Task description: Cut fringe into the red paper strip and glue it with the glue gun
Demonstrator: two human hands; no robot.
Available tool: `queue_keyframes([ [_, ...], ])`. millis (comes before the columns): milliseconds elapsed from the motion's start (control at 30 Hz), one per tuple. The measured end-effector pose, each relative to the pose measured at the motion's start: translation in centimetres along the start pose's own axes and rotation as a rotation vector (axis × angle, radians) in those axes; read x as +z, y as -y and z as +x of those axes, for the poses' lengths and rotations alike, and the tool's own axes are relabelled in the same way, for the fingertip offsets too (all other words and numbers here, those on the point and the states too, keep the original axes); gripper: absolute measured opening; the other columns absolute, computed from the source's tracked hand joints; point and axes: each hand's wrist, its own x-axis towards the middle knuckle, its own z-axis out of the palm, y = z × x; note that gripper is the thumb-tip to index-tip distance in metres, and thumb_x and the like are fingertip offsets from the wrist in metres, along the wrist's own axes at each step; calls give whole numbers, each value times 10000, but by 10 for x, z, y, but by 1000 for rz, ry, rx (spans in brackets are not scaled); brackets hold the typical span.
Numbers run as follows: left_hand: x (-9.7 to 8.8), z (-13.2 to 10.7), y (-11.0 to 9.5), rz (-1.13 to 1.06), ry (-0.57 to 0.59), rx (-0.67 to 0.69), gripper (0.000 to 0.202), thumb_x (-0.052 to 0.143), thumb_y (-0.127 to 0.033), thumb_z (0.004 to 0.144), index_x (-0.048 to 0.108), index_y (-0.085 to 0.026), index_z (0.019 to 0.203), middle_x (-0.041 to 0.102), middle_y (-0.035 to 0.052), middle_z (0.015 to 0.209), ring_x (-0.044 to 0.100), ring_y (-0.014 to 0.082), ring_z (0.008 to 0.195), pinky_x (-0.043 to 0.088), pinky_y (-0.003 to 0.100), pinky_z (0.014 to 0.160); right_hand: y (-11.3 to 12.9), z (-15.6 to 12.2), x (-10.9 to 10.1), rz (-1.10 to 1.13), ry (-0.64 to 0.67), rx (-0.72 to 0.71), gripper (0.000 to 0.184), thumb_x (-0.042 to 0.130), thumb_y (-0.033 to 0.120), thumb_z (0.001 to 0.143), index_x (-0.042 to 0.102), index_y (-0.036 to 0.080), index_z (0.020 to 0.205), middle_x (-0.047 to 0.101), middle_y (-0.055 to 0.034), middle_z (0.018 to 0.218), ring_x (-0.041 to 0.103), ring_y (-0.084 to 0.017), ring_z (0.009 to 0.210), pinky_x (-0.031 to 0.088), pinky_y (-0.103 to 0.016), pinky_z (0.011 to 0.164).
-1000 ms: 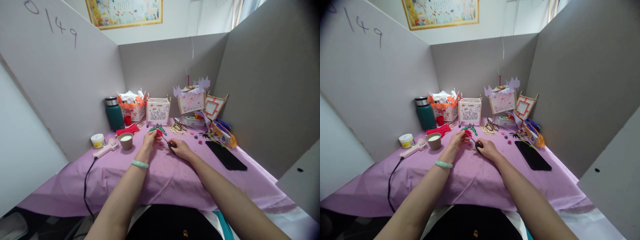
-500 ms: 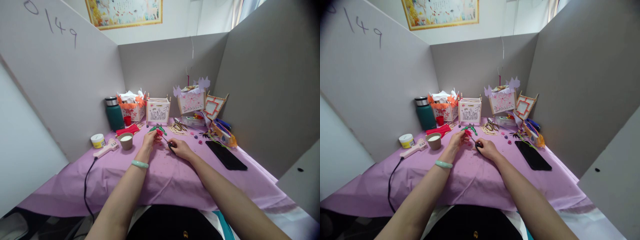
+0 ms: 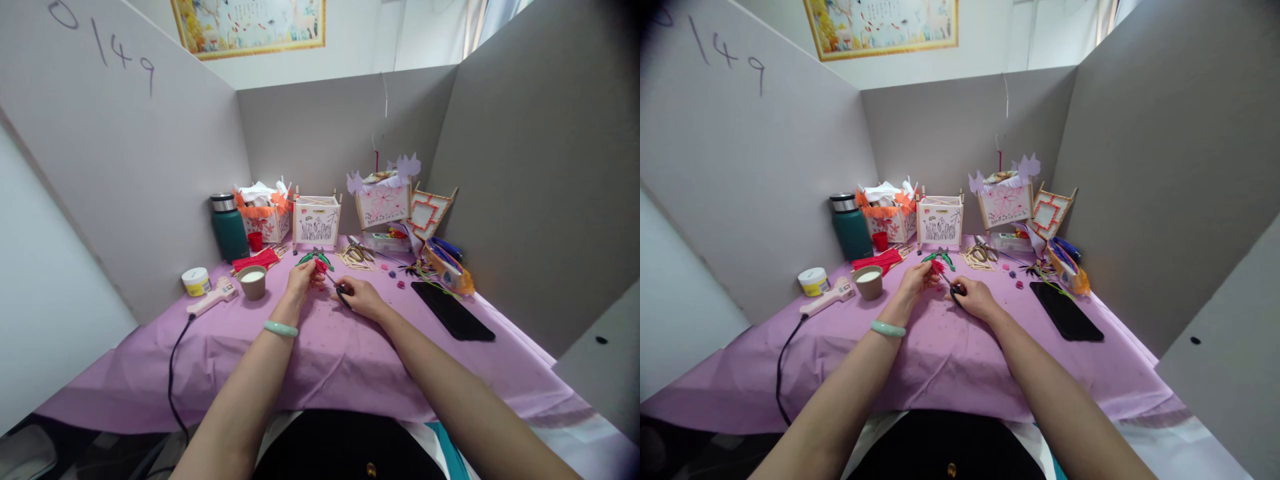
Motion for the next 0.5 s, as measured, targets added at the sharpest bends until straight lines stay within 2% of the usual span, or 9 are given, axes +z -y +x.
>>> queue_keyframes([
  [200,3,-2,-2,19,-36,-12,192,620,-277,809,608,-109,717,591,25,513,577,121,437,469,223,458,0,0,-1,-7,5,7,299,674,436,722,647,205,910,580,32,636,501,-121,585,330,-217,557],
  [500,0,1,0,8,-18,0,190,630,-291,796,608,-114,730,595,20,527,584,121,461,468,223,477,0,0,-1,-29,-8,3,283,682,412,723,647,202,910,572,37,628,499,-117,582,323,-214,555],
])
